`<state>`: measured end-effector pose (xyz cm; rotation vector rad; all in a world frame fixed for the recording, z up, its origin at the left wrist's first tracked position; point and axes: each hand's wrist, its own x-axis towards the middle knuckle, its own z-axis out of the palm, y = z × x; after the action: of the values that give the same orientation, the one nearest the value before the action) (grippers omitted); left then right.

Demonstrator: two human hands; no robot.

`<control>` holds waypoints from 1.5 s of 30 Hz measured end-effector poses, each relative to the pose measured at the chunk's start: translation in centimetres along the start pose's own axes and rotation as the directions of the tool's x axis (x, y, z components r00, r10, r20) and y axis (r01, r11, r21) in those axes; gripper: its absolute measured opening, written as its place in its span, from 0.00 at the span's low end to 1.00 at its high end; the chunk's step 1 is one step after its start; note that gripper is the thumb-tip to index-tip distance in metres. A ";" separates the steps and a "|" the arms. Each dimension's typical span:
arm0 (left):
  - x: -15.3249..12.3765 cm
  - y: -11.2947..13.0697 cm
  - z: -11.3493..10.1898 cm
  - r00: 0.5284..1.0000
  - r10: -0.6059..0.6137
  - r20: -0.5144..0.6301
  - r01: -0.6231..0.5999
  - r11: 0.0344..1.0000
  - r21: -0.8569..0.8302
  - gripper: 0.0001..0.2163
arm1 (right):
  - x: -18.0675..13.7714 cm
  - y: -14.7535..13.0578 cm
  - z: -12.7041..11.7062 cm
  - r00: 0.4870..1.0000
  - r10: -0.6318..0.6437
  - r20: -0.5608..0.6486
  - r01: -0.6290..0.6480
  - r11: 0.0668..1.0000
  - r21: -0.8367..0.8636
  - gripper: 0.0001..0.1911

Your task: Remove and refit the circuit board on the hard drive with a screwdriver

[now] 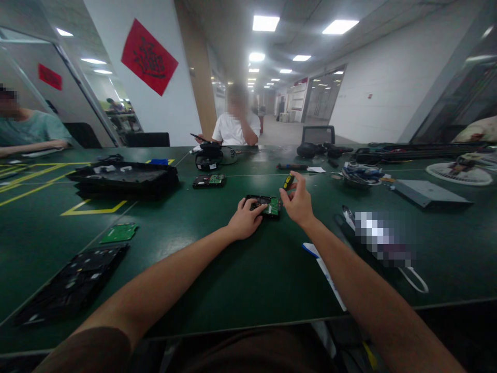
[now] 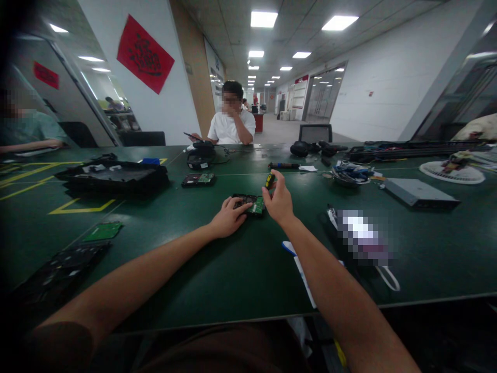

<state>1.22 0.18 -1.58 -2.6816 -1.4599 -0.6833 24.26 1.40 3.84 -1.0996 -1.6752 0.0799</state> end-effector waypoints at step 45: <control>0.0 -0.2 0.1 1.000 -0.001 0.022 0.001 1.000 -0.013 0.24 | 2.4 -0.4 -0.8 0.982 0.182 0.040 -0.174 0.819 0.546 0.16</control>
<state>1.13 0.28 -1.70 -2.7068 -1.4671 -0.6683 24.72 2.49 6.17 -0.8030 -1.3988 0.6373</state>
